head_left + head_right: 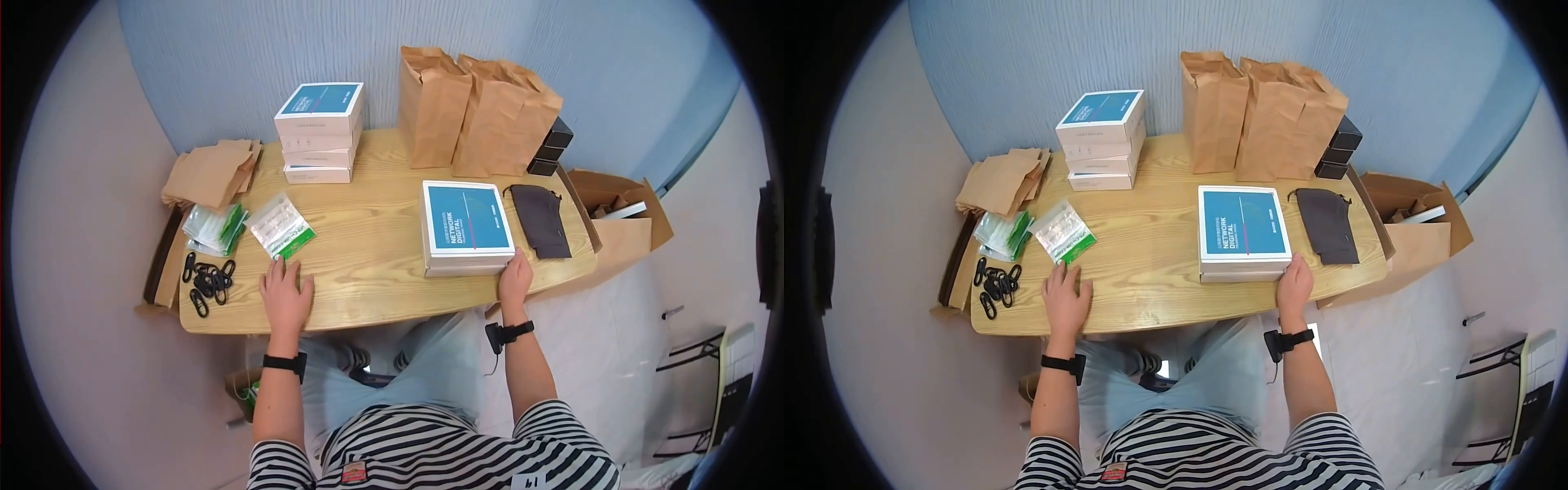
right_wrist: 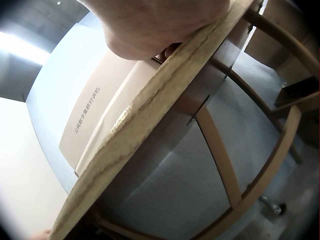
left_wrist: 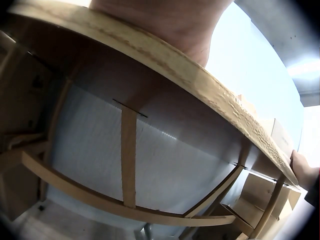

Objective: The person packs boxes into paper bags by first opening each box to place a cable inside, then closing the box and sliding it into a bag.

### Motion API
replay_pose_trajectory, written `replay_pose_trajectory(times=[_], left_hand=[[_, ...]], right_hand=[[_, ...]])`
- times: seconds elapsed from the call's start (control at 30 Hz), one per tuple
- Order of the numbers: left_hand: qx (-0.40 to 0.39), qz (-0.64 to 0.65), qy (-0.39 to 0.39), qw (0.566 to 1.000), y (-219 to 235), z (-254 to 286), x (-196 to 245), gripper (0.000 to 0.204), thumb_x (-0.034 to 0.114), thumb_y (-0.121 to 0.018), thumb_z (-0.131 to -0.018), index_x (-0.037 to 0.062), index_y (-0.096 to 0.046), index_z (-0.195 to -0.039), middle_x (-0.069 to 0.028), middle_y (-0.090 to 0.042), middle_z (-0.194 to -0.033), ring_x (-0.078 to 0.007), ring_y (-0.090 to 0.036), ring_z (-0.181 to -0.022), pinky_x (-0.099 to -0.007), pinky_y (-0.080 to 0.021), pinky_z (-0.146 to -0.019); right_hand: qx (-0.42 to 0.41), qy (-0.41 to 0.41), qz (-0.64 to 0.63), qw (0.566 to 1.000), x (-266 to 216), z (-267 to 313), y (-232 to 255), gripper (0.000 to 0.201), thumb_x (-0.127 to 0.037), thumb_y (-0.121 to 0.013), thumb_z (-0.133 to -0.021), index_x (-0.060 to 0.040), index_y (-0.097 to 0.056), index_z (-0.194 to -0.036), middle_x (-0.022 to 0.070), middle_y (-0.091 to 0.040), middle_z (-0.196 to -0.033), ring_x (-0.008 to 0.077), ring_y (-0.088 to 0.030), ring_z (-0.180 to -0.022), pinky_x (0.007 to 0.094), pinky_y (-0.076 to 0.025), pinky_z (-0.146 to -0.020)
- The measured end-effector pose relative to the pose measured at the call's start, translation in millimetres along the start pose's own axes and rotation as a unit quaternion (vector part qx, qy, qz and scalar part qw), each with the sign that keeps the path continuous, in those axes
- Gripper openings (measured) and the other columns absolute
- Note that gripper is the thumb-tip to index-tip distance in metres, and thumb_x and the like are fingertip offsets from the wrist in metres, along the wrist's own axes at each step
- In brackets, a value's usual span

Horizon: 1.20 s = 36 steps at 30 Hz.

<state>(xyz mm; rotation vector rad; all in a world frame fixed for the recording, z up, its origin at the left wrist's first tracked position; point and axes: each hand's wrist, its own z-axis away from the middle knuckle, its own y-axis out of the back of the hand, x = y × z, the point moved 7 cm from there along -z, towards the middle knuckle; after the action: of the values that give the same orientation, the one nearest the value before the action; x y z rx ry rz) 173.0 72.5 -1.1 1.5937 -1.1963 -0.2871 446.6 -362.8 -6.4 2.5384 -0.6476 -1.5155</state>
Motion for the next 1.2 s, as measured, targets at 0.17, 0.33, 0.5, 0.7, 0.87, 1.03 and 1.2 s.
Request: replay_pose_trajectory(times=[0.17,0.33,0.5,0.7,0.87,1.03,1.2], left_hand=[[-0.001,-0.004,-0.002,1.000,0,1,0,0.045,0.035,-0.069,-0.090,0.0067,-0.069,-0.126,-0.0234,-0.054,-0.147,-0.0374,-0.043,-0.143,-0.0571,-0.026,-0.119],[0.000,-0.005,-0.003,1.000,1,1,1,0.046,0.035,-0.068,-0.090,0.0062,-0.069,-0.126,-0.0235,-0.054,-0.147,-0.0377,-0.042,-0.143,-0.0569,-0.027,-0.119],[-0.001,-0.005,-0.004,1.000,2,1,2,0.046,0.035,-0.068,-0.090,0.0063,-0.069,-0.126,-0.0236,-0.054,-0.147,-0.0377,-0.042,-0.143,-0.0568,-0.027,-0.119],[-0.011,-0.014,-0.010,1.000,-1,1,2,0.046,0.036,-0.067,-0.092,0.0064,-0.069,-0.127,-0.0236,-0.054,-0.148,-0.0376,-0.042,-0.143,-0.0560,-0.026,-0.119],[0.000,-0.031,-0.020,0.999,-1,1,4,0.045,0.034,-0.068,-0.092,0.0056,-0.069,-0.126,-0.0240,-0.055,-0.146,-0.0381,-0.046,-0.139,-0.0514,-0.028,-0.119],[-0.019,-0.042,-0.039,0.998,-6,0,4,0.045,0.034,-0.066,-0.093,0.0052,-0.068,-0.128,-0.0248,-0.054,-0.146,-0.0393,-0.046,-0.140,-0.0550,-0.030,-0.117],[-0.018,-0.048,-0.062,0.997,-6,1,8,0.045,0.032,-0.066,-0.093,0.0043,-0.068,-0.128,-0.0263,-0.055,-0.145,-0.0414,-0.048,-0.137,-0.0542,-0.032,-0.116]], right_hand=[[0.004,-0.001,0.004,1.000,-2,1,1,0.045,-0.026,-0.044,-0.110,0.0023,-0.053,-0.077,0.0130,-0.048,-0.063,0.0253,-0.047,-0.060,0.0407,-0.039,-0.060],[-0.028,-0.027,0.022,0.999,-4,1,3,0.042,-0.026,-0.044,-0.110,0.0056,-0.061,-0.088,0.0129,-0.053,-0.068,0.0209,-0.051,-0.066,0.0382,-0.042,-0.064],[-0.029,-0.023,0.021,0.999,-2,1,2,0.042,-0.026,-0.044,-0.110,0.0053,-0.059,-0.087,0.0124,-0.052,-0.068,0.0206,-0.049,-0.066,0.0382,-0.042,-0.064],[-0.012,-0.004,0.007,1.000,-1,3,3,0.044,-0.029,-0.044,-0.110,0.0034,-0.057,-0.082,0.0195,-0.056,-0.072,0.0364,-0.056,-0.070,0.0453,-0.043,-0.067],[0.021,0.043,0.070,0.996,-14,-1,10,0.026,-0.020,-0.051,-0.102,0.0027,-0.063,-0.100,0.0237,-0.063,-0.097,0.0431,-0.060,-0.091,0.0495,-0.047,-0.082],[0.070,0.072,0.081,0.992,0,-4,11,0.031,-0.014,-0.055,-0.094,0.0025,-0.063,-0.119,0.0244,-0.063,-0.110,0.0447,-0.059,-0.104,0.0501,-0.047,-0.093],[0.076,0.060,0.081,0.992,-9,-2,16,0.029,-0.015,-0.059,-0.093,0.0003,-0.066,-0.117,0.0225,-0.064,-0.118,0.0426,-0.061,-0.108,0.0497,-0.048,-0.095]])
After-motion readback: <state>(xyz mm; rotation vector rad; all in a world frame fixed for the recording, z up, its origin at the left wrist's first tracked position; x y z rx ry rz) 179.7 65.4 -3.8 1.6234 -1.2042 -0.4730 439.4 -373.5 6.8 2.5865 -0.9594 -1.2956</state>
